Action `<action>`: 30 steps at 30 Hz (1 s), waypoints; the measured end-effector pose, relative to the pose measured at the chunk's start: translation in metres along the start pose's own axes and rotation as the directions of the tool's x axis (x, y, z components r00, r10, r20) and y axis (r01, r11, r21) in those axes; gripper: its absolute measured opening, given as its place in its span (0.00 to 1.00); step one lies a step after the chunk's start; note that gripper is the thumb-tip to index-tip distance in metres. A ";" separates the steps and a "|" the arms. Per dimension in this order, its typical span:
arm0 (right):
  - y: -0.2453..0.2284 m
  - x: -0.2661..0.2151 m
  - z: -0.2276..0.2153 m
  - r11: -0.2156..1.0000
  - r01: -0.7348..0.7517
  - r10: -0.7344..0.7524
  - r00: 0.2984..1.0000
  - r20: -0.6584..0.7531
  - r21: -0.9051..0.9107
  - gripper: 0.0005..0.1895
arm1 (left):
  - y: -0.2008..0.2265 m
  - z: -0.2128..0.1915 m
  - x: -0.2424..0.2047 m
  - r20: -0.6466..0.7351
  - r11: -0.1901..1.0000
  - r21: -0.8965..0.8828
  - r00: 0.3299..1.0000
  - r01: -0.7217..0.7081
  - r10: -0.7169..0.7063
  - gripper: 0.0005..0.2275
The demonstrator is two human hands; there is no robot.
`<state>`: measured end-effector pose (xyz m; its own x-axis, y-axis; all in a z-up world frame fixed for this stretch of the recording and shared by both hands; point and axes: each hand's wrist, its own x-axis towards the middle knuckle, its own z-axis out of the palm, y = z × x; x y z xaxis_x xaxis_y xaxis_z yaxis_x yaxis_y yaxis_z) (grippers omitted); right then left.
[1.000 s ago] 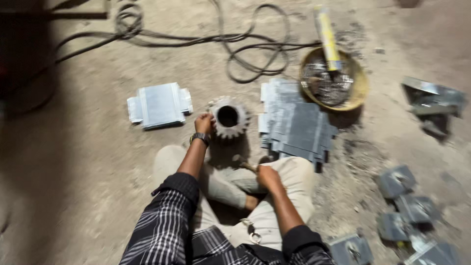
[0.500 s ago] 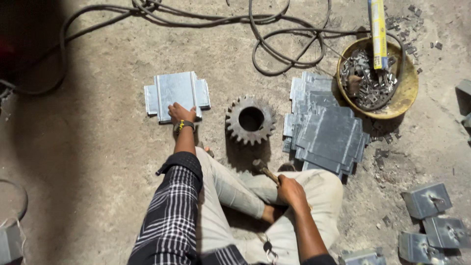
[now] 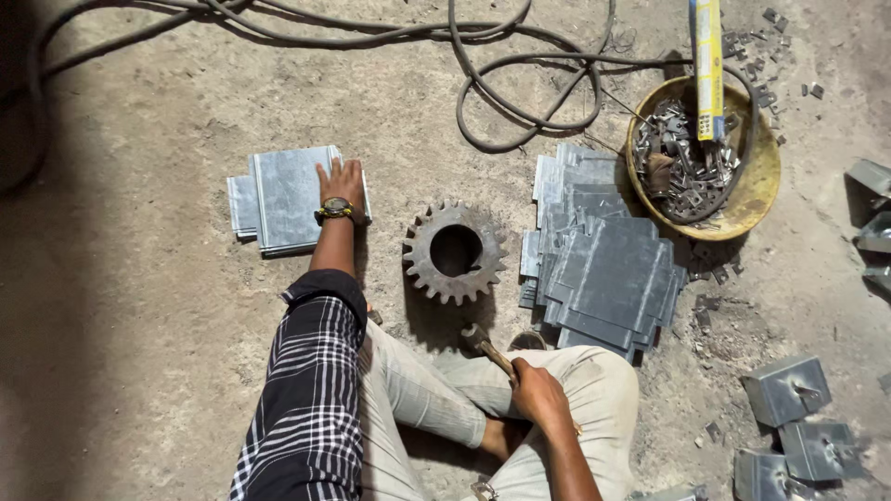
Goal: The person sits cross-legged on the floor and uses a hammer to strike rectangular metal sheets placed on a gear-shaped anvil. They repeatedly pick up sheets from a stack, position them on the anvil, and hammer them before moving them to a finished pile.
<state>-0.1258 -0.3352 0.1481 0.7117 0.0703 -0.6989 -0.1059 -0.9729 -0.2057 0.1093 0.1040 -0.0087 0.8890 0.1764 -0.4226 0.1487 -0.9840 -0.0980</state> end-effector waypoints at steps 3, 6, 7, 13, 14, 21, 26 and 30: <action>-0.001 0.001 -0.002 1.000 0.001 0.000 1.000 -0.002 0.011 0.13 | -0.005 0.012 -0.005 -0.143 0.990 0.067 0.981 -0.125 0.133 0.47; 0.000 0.003 -0.002 1.000 0.008 -0.008 1.000 0.008 0.011 0.13 | -0.010 0.014 -0.024 -0.166 0.961 0.078 0.947 -0.266 0.276 0.46; 0.001 0.001 -0.001 1.000 0.014 -0.015 1.000 0.009 0.013 0.13 | -0.013 0.009 -0.035 -0.165 0.947 0.070 0.933 -0.314 0.321 0.47; 0.006 0.004 0.004 0.998 0.061 -0.061 0.998 -0.004 0.017 0.12 | -0.015 -0.082 -0.081 -0.315 0.890 -0.226 0.894 -0.397 0.319 0.55; 0.006 0.004 0.005 0.998 0.058 -0.059 0.998 0.004 0.017 0.12 | -0.011 -0.098 -0.088 -0.354 0.858 -0.267 0.872 -0.439 0.336 0.54; 0.014 0.015 0.018 0.996 0.078 -0.078 0.997 -0.024 0.031 0.12 | 0.113 -0.141 -0.136 -0.634 0.402 -0.090 0.364 -0.911 0.682 0.27; 0.032 0.043 0.055 0.992 0.122 -0.122 0.992 -0.041 -0.005 0.13 | 0.243 -0.084 -0.205 -0.378 0.331 0.023 0.298 -0.943 0.876 0.41; 0.044 0.064 0.055 0.985 0.172 -0.172 0.983 -0.066 0.004 0.15 | 0.267 -0.073 -0.181 -0.505 0.448 -0.035 0.403 -0.893 0.764 0.34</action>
<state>-0.1232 -0.3617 0.0565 0.7635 0.2215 -0.6067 0.0155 -0.9454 -0.3256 0.0196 -0.1929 0.1075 0.6901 -0.6926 0.2099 -0.7125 -0.5993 0.3649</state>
